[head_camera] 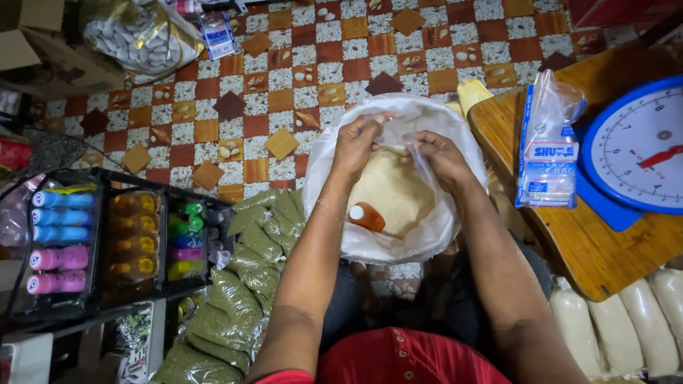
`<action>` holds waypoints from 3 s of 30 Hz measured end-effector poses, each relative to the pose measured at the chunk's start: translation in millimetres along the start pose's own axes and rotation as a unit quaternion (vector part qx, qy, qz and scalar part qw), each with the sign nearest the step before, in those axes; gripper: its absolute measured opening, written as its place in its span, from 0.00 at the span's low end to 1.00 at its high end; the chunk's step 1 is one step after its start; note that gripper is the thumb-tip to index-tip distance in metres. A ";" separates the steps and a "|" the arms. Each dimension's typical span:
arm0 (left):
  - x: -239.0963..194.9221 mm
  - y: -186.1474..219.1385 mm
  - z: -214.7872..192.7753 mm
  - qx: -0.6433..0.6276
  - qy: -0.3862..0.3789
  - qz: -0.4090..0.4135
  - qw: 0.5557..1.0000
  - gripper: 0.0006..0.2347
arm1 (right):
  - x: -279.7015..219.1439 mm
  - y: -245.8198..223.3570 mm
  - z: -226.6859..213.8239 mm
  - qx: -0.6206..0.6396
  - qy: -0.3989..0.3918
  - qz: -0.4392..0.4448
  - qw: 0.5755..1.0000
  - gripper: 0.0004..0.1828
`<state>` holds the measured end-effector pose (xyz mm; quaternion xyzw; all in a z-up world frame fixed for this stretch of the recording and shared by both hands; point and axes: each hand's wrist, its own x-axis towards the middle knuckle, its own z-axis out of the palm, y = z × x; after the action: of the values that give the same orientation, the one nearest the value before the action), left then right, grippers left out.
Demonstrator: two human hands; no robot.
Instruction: Packaging bulk white powder into smaller plastic bags and weighing them on a mechanical scale.
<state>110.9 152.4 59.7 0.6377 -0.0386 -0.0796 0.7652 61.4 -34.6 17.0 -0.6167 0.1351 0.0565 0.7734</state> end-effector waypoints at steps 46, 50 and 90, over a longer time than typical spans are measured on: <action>9.0 -16.9 -39.5 0.052 -0.006 -0.030 0.998 0.08 | -6.8 -22.0 -9.6 -0.033 -0.017 -0.047 0.998 0.14; 9.7 -20.7 -40.9 0.107 0.018 -0.028 0.994 0.05 | -19.7 -36.8 4.8 -0.277 0.077 -0.159 0.944 0.38; 4.7 -65.4 3.4 -0.129 0.039 -0.211 0.968 0.06 | 12.2 19.3 -3.7 0.182 -0.065 0.017 0.981 0.09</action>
<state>110.2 136.9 -4.1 0.5296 0.1373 -0.2193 0.8079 67.6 -34.7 -5.3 -0.4580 0.1037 0.0841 0.8789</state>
